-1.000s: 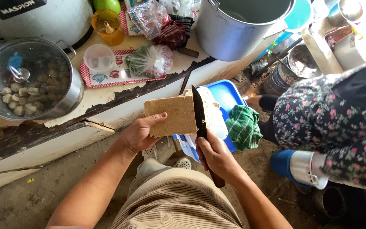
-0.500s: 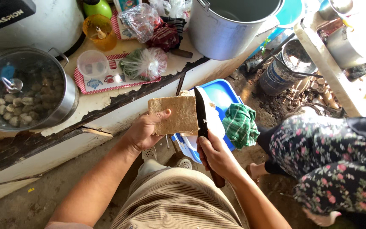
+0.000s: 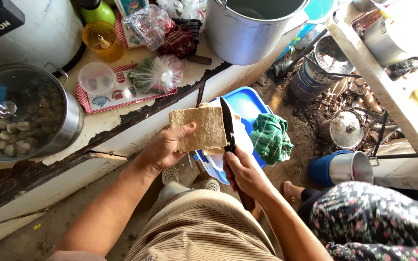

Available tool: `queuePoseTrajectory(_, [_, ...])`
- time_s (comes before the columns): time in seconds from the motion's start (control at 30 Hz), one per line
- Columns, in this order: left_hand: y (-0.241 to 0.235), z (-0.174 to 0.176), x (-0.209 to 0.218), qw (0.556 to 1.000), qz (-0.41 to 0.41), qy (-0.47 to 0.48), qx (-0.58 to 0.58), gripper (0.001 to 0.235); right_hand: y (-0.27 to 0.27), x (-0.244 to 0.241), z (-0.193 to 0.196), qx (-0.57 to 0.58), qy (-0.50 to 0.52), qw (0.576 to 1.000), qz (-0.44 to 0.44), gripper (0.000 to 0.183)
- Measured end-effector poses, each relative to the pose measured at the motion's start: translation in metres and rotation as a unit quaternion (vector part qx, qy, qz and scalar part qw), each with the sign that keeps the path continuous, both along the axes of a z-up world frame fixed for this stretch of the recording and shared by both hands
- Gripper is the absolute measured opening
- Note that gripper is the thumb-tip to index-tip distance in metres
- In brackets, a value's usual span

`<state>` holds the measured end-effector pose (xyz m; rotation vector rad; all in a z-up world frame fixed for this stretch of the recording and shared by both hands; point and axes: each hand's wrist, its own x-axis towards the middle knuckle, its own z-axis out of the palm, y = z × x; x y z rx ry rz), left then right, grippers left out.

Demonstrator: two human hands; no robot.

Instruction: The person slices a block of tempeh into thin pieces with a knife by hand.

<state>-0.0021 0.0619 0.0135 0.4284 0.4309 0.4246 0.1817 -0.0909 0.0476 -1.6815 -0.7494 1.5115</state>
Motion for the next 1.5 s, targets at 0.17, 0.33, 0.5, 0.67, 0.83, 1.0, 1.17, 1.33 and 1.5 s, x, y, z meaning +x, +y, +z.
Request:
queuePoseTrajectory(0.17, [-0.001, -0.001, 0.006, 1.0, -0.019, 0.006, -0.018, 0.034, 0.0, 0.0, 0.008, -0.015, -0.033, 0.999, 0.014, 0.026])
queuePoseTrajectory(0.33, [0.003, 0.002, 0.006, 1.0, -0.025, 0.006, -0.008, 0.035, -0.001, 0.0, 0.005, 0.004, -0.001, 1.0, 0.004, 0.026])
queuePoseTrajectory(0.5, [0.002, 0.004, 0.012, 0.999, -0.032, 0.002, -0.042, 0.035, 0.004, 0.003, 0.001, -0.003, 0.007, 1.0, -0.011, 0.025])
queuePoseTrajectory(0.67, [0.004, 0.001, 0.018, 0.999, -0.024, -0.002, -0.032, 0.033, 0.002, 0.004, 0.002, -0.008, -0.005, 1.0, 0.001, 0.026])
queuePoseTrajectory(0.83, [0.007, -0.002, 0.024, 1.0, -0.017, 0.009, -0.021, 0.034, 0.002, 0.006, 0.004, -0.003, -0.008, 1.0, -0.001, 0.026])
queuePoseTrajectory(1.0, [0.005, 0.0, 0.031, 0.999, -0.049, -0.004, -0.012, 0.038, 0.004, 0.006, 0.004, -0.007, 0.011, 1.0, -0.013, 0.026])
queuePoseTrajectory(1.17, [0.01, 0.005, 0.036, 0.999, -0.049, 0.008, -0.005, 0.038, 0.004, 0.007, 0.007, -0.025, 0.001, 1.0, -0.005, 0.025])
queuePoseTrajectory(1.33, [0.009, 0.002, 0.041, 0.999, -0.041, 0.019, -0.024, 0.037, 0.005, 0.009, 0.003, 0.0, 0.028, 1.0, -0.015, 0.023])
queuePoseTrajectory(1.5, [0.007, -0.001, 0.048, 0.999, -0.05, 0.004, -0.017, 0.035, 0.007, 0.009, 0.005, -0.027, 0.023, 0.999, -0.031, 0.024])
